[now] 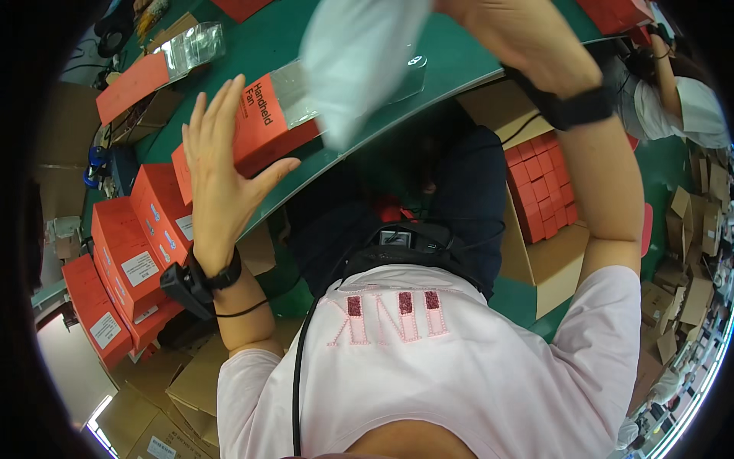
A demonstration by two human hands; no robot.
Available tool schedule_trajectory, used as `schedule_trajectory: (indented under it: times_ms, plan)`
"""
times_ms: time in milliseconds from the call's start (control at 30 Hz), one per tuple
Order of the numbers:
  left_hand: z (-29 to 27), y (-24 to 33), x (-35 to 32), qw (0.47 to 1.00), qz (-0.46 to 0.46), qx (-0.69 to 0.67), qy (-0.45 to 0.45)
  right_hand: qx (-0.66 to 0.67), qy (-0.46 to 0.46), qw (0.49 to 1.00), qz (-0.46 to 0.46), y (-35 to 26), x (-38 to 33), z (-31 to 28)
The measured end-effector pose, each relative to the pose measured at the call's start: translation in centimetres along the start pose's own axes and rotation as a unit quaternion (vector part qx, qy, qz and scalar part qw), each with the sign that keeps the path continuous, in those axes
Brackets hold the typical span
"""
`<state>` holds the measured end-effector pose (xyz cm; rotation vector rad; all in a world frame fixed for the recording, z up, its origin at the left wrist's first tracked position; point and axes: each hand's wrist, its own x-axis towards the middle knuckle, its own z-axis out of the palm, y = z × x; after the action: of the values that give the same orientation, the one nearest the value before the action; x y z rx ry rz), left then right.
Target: Packaging handheld electronic devices from plastic bags into red product boxes.
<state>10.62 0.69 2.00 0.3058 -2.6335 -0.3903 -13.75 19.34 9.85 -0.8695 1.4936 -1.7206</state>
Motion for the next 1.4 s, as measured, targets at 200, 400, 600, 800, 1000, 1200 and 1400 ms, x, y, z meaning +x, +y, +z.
schedule_trajectory:
  times_ms: [200, 400, 600, 800, 1000, 1200, 1400]
  plan:
    - [2.4, -1.4, 0.8, 0.996, -0.036, 0.057, -0.05, -0.033, -0.042, 0.998, -0.046, 5.5, 2.8, 0.4]
    - [2.2, -1.3, 1.2, 0.998, -0.021, 0.038, -0.048, -0.081, -0.147, 0.983, -0.078, 6.6, 2.2, -0.4]
    - [2.3, -1.3, 1.2, 0.998, -0.021, 0.047, -0.046, -0.599, -0.187, 0.776, -0.06, 3.3, 3.0, -1.2]
    - [2.3, -1.3, 1.2, 0.997, -0.012, 0.055, -0.044, -0.59, -0.127, 0.784, -0.144, 8.1, 2.3, -3.4]
    - [1.8, -1.7, 0.8, 1.0, -0.025, 0.009, -0.016, -0.412, -0.013, 0.91, -0.038, 5.8, 1.3, -2.0]
    - [0.1, -3.4, 1.1, 0.992, -0.051, 0.067, -0.09, -0.34, -0.026, 0.927, 0.155, 8.8, 0.1, -5.1]
    - [-1.1, -1.4, 1.7, 0.985, -0.044, -0.131, 0.106, -0.316, -0.116, 0.916, -0.217, 0.5, -2.5, -1.1]
